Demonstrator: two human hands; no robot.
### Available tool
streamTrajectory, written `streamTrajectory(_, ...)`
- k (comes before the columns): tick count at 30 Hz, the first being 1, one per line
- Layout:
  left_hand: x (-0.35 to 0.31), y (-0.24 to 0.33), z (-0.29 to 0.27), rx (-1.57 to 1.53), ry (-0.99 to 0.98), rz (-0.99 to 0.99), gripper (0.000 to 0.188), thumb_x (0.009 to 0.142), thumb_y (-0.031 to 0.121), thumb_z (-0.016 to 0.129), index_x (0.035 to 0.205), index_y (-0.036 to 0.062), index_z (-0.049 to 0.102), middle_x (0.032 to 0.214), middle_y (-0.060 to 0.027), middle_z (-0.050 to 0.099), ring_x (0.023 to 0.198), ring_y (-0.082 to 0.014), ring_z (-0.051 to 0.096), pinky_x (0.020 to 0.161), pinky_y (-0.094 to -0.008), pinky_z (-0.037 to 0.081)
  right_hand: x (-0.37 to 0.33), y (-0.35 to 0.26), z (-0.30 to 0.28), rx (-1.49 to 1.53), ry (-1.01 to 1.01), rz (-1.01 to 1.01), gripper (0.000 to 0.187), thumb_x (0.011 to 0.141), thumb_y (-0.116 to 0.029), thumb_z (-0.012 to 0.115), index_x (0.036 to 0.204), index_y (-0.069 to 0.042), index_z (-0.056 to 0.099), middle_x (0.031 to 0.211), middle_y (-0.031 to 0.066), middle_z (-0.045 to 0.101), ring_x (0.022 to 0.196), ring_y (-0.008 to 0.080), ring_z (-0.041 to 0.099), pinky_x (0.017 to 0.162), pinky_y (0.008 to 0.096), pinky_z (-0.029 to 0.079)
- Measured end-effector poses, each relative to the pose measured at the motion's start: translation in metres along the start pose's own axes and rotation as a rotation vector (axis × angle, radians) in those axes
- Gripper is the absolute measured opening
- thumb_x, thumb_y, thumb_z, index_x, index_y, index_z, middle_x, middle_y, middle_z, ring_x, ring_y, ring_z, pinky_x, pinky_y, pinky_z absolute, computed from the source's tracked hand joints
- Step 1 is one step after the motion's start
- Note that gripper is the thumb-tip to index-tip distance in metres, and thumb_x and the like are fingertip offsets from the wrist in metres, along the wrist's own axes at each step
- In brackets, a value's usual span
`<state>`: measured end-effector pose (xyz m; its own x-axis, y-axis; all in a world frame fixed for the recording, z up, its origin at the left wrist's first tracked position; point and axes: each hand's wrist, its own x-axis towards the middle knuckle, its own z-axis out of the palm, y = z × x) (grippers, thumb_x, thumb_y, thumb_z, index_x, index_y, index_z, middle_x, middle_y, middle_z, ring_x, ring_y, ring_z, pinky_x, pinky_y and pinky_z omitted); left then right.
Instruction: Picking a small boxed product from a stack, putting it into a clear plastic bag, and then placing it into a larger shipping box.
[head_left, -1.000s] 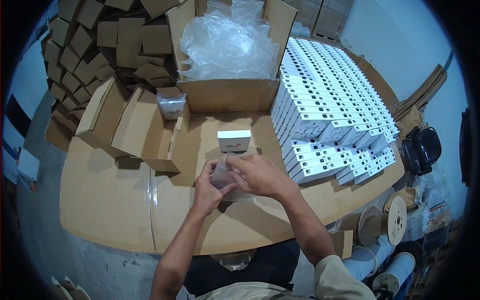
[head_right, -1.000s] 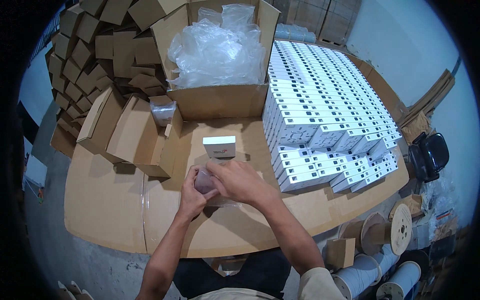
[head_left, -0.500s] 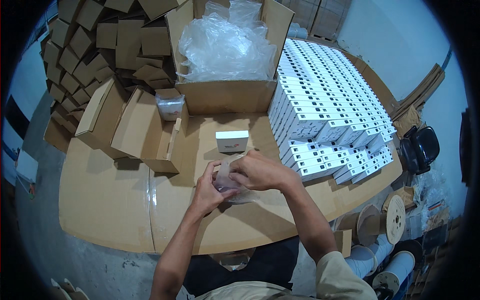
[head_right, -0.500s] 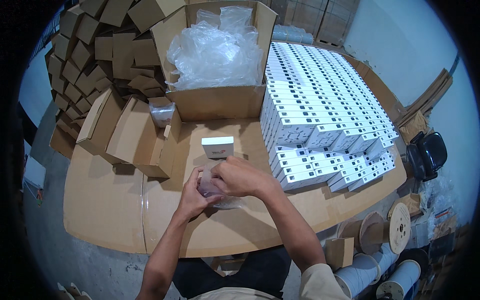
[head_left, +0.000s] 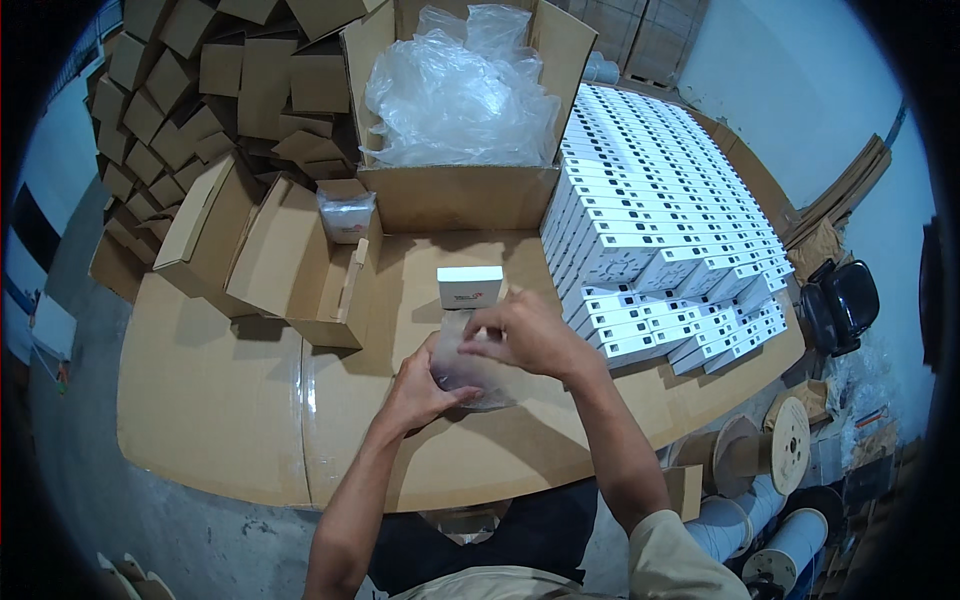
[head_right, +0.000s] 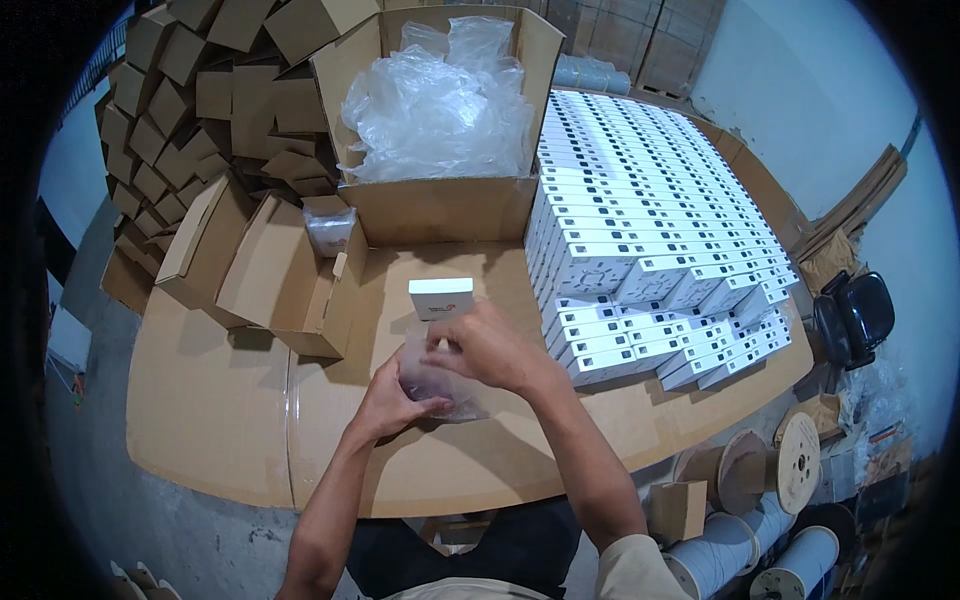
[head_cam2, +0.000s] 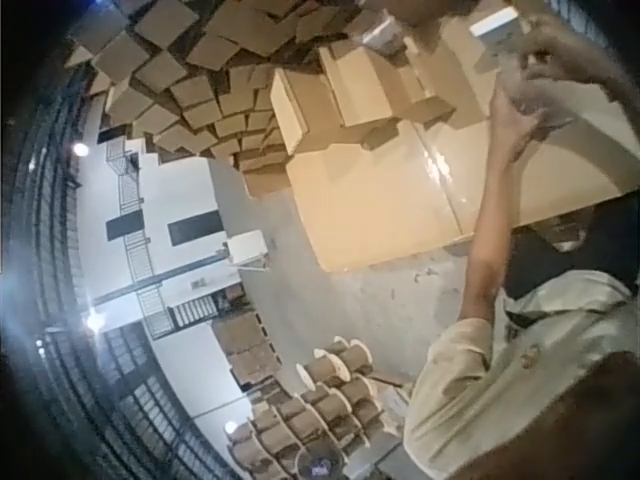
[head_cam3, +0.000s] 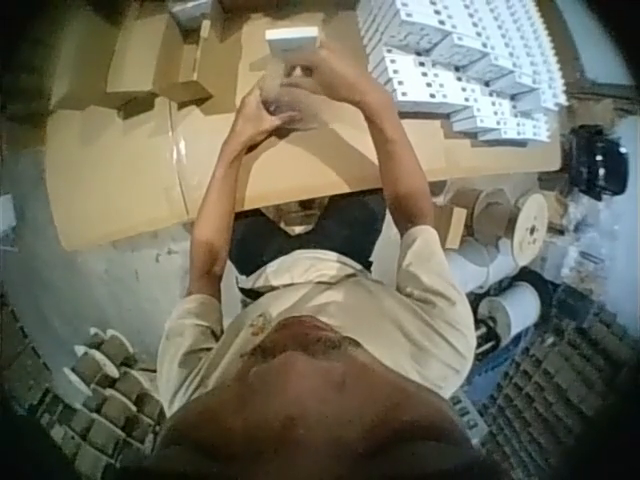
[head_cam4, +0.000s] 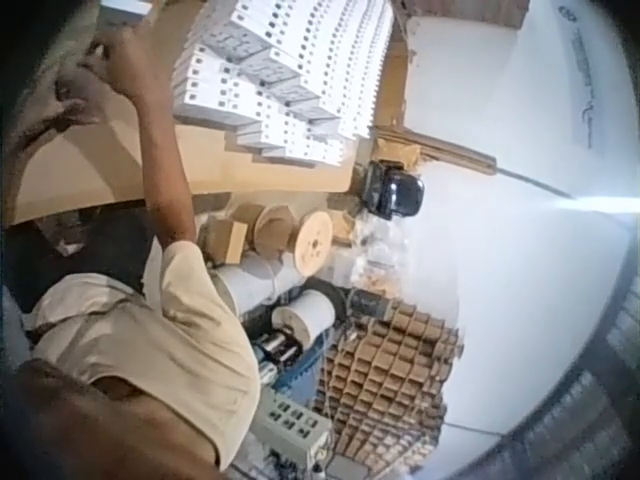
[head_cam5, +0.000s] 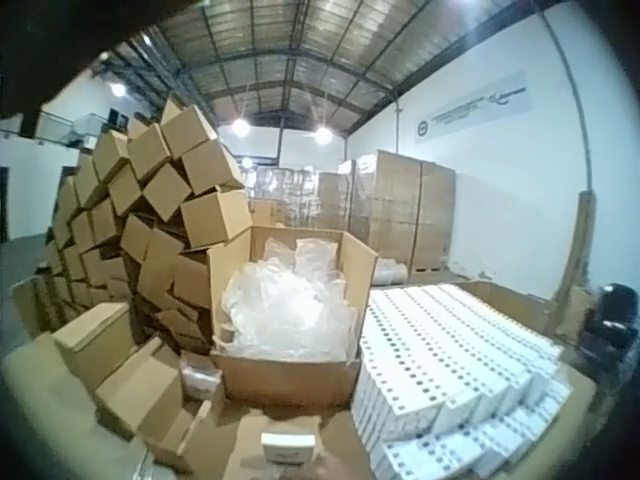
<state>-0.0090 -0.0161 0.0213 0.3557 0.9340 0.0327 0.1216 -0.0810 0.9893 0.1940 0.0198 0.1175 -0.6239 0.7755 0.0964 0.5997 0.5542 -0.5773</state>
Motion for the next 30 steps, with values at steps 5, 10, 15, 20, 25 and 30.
streamTrajectory(5, 0.0, 0.005, 0.0, -0.072, 0.003, -0.029, 0.081, 0.067, 0.008, 0.092, 0.137, 0.0029, 0.052, 0.122, -0.0111, 0.067, 0.112, -0.0203, 0.064, 0.099, -0.0371, 0.053, -0.001, 0.01, 0.009, -0.12, 0.603, -0.064, 0.017, 0.092, -0.023, 0.073, 0.091, -0.006, 0.071, 0.068, 0.0112, 0.062, 0.064, 0.0266, 0.059, 0.069, 0.0347, 0.047)
streamTrajectory(10, 0.0, 0.009, 0.001, -0.118, 0.012, -0.001, 0.082, 0.068, 0.005, 0.091, 0.139, 0.0015, 0.049, 0.123, -0.011, 0.067, 0.109, -0.019, 0.066, 0.098, -0.0355, 0.054, 0.003, 0.033, 0.033, 0.398, 0.881, 0.009, 0.025, 0.104, -0.023, 0.054, 0.106, -0.003, 0.068, 0.081, 0.007, 0.064, 0.072, 0.0166, 0.056, 0.069, 0.0311, 0.044)
streamTrajectory(15, 0.001, 0.001, -0.004, -0.088, 0.003, 0.0, 0.08, 0.068, 0.004, 0.091, 0.137, 0.002, 0.05, 0.119, -0.0096, 0.067, 0.108, -0.0186, 0.066, 0.096, -0.0353, 0.055, -0.003, 0.054, 0.044, 0.734, 0.894, 0.115, 0.035, 0.109, -0.025, 0.038, 0.121, -0.003, 0.063, 0.109, 0.0051, 0.065, 0.095, 0.0108, 0.056, 0.079, 0.0254, 0.045)
streamTrajectory(20, -0.001, 0.004, -0.012, -0.151, 0.026, -0.025, 0.079, 0.067, 0.004, 0.092, 0.135, 0.0031, 0.051, 0.115, -0.0072, 0.066, 0.105, -0.0181, 0.066, 0.093, -0.0349, 0.056, -0.004, 0.076, 0.054, 0.784, 0.778, 0.145, 0.031, 0.104, -0.008, 0.049, 0.132, -0.005, 0.06, 0.117, 0.0044, 0.064, 0.098, 0.0096, 0.057, 0.083, 0.0253, 0.05)
streamTrajectory(25, 0.0, 0.004, -0.012, -0.068, 0.041, 0.022, 0.08, 0.066, 0.007, 0.094, 0.134, 0.0035, 0.052, 0.114, -0.0065, 0.065, 0.104, -0.0169, 0.064, 0.092, -0.0334, 0.055, 0.001, 0.08, 0.061, 0.794, 0.606, 0.101, 0.043, 0.093, 0.006, 0.064, 0.134, -0.007, 0.063, 0.121, 0.004, 0.065, 0.093, 0.009, 0.063, 0.08, 0.0243, 0.054)
streamTrajectory(30, 0.003, 0.009, -0.01, -0.069, 0.036, 0.001, 0.08, 0.065, 0.008, 0.095, 0.133, 0.0038, 0.052, 0.116, -0.0064, 0.064, 0.106, -0.0168, 0.063, 0.094, -0.0337, 0.055, 0.005, 0.096, 0.068, 0.664, 0.71, 0.097, 0.038, 0.093, 0.004, 0.066, 0.13, -0.004, 0.065, 0.121, 0.0055, 0.066, 0.095, 0.0118, 0.067, 0.081, 0.0251, 0.056)
